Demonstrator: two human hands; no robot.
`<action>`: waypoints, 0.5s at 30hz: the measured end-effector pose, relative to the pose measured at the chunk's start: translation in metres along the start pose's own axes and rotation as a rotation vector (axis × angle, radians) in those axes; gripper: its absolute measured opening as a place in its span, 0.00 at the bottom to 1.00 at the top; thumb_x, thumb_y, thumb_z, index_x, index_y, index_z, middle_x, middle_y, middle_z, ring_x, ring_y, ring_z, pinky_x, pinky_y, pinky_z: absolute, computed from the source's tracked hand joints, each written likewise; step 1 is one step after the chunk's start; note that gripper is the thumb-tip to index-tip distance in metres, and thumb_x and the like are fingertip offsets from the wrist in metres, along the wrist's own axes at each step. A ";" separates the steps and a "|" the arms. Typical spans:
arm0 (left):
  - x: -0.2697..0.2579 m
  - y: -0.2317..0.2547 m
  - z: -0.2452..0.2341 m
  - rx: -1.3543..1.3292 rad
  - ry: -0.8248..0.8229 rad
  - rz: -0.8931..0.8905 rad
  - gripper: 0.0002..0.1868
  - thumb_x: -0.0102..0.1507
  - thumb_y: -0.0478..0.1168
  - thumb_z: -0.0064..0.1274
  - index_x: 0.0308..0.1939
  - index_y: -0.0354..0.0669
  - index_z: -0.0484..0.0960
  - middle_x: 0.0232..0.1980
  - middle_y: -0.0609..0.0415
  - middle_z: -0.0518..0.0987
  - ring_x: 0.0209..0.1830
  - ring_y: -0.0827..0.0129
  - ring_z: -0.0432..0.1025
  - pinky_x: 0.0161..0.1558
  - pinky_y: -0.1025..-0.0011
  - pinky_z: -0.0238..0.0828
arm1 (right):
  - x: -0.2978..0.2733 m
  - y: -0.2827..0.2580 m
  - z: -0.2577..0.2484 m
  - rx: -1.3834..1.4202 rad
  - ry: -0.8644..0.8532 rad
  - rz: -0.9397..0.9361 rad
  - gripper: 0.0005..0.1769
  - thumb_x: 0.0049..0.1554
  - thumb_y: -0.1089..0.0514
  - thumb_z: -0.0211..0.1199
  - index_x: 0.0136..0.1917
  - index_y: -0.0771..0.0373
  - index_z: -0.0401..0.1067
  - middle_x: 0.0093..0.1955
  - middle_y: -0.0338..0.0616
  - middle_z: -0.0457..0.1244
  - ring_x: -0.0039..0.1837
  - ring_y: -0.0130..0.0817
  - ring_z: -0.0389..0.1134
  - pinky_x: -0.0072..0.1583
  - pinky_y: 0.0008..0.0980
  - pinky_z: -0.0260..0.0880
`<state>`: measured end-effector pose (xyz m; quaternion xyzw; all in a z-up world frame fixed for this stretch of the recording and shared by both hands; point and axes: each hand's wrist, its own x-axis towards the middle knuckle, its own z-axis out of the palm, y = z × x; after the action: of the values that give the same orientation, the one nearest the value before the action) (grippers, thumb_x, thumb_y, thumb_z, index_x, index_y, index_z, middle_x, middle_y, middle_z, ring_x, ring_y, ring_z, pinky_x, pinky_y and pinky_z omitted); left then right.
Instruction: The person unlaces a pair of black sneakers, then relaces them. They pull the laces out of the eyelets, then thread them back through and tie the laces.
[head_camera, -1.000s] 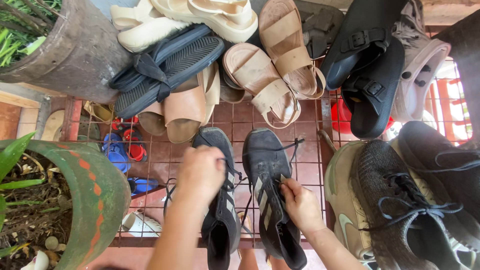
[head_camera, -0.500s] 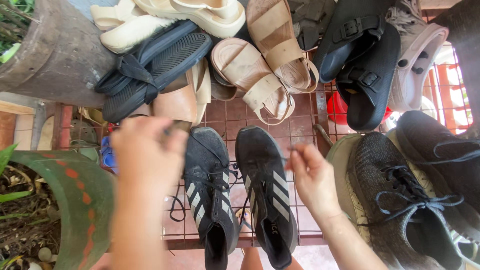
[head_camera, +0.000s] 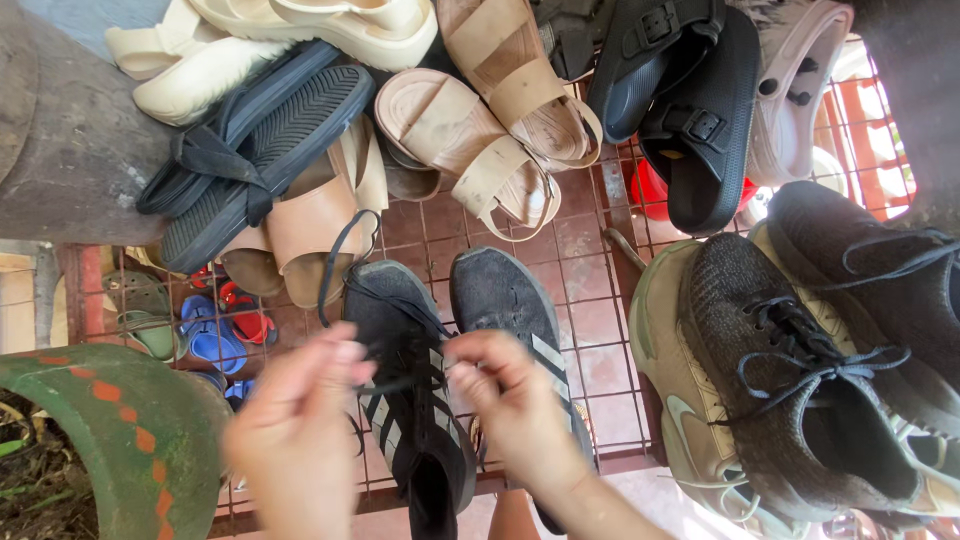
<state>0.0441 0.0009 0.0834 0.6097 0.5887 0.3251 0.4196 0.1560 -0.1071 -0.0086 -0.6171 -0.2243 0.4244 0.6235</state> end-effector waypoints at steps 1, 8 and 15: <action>0.008 0.001 -0.010 0.001 0.047 0.025 0.11 0.65 0.34 0.58 0.51 0.40 0.87 0.44 0.51 0.81 0.37 0.71 0.75 0.40 0.73 0.71 | 0.006 0.008 -0.015 -0.111 0.092 0.015 0.09 0.58 0.63 0.64 0.53 0.62 0.76 0.48 0.36 0.69 0.48 0.23 0.67 0.53 0.25 0.70; 0.018 -0.039 0.076 0.374 -0.330 0.555 0.16 0.60 0.28 0.55 0.50 0.46 0.87 0.41 0.45 0.80 0.42 0.53 0.77 0.45 0.61 0.73 | 0.037 0.076 -0.075 -0.691 0.380 0.000 0.15 0.49 0.62 0.74 0.51 0.63 0.76 0.47 0.43 0.66 0.47 0.30 0.67 0.49 0.33 0.70; 0.011 -0.091 0.135 0.615 -0.436 0.445 0.01 0.58 0.35 0.60 0.32 0.43 0.86 0.38 0.50 0.80 0.47 0.52 0.71 0.52 0.58 0.67 | 0.052 0.114 -0.087 -0.321 0.384 0.187 0.17 0.49 0.65 0.73 0.52 0.68 0.74 0.41 0.41 0.68 0.41 0.26 0.67 0.46 0.26 0.73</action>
<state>0.1247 -0.0094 -0.0582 0.8727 0.4100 0.0807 0.2527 0.2251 -0.1289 -0.1424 -0.7952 -0.1085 0.3144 0.5071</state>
